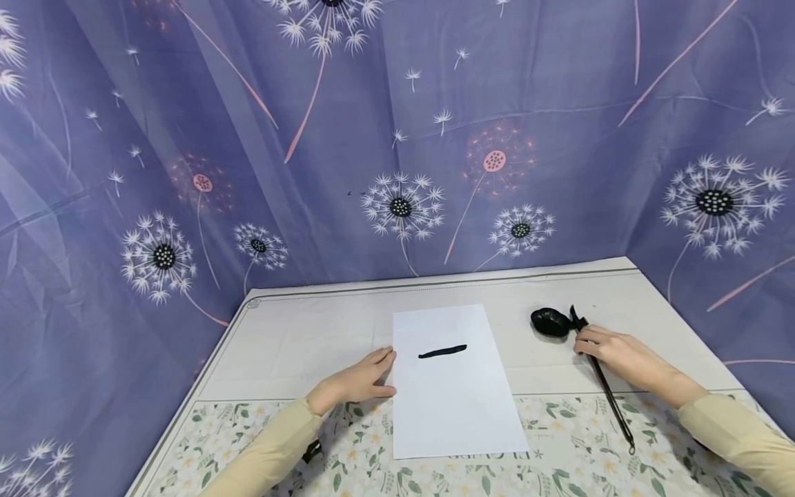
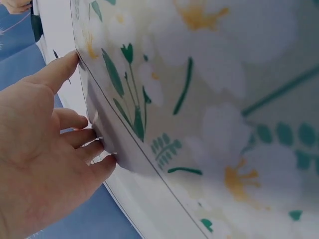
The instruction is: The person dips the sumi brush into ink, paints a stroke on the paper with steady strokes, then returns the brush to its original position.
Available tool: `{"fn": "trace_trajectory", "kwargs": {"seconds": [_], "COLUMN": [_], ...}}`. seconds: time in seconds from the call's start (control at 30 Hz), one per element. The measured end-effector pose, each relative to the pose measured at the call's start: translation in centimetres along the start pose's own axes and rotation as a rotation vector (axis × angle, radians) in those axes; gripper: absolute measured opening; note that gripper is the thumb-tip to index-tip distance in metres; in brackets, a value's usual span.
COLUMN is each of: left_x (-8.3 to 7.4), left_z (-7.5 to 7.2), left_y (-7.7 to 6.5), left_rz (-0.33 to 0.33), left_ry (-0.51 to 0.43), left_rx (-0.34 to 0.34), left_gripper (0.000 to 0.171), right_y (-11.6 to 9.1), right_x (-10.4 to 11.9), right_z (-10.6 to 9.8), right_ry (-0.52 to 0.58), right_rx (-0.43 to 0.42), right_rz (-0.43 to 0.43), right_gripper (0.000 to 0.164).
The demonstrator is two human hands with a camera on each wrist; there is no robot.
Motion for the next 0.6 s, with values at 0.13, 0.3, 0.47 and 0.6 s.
{"fn": "trace_trajectory", "kwargs": {"seconds": [0.13,0.3,0.47,0.6], "left_x": [0.1,0.1,0.5,1.1], "left_z": [-0.3,-1.1,-1.9,-2.8], "left_y": [0.0,0.2,0.5,0.9], "left_rz": [0.018,0.040,0.028,0.020], "left_ry": [-0.036,-0.062,-0.089,-0.188], "left_rx": [-0.010,-0.047,-0.094,-0.146], "left_gripper": [0.077,0.071,0.061,0.050], "right_y": [0.2,0.7,1.1,1.6], "right_x": [-0.4,-0.6,-0.7,-1.2], "right_z": [-0.3,-0.3,-0.3,-0.3], "right_ry": [0.022,0.036,0.032,0.025], "right_rx": [0.002,-0.012,-0.040,-0.059], "right_rz": [0.043,0.060,0.076,0.097], "right_gripper": [0.066,0.063,0.063,0.065]}}
Point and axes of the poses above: each hand's wrist, its own y-axis towards the middle knuckle, its own z-axis out of the palm, x = y × z, the point moved 9 cm from there along y, towards the middle knuckle, and after that the axes turned 15 degrees about -z, right-handed, at the moved point
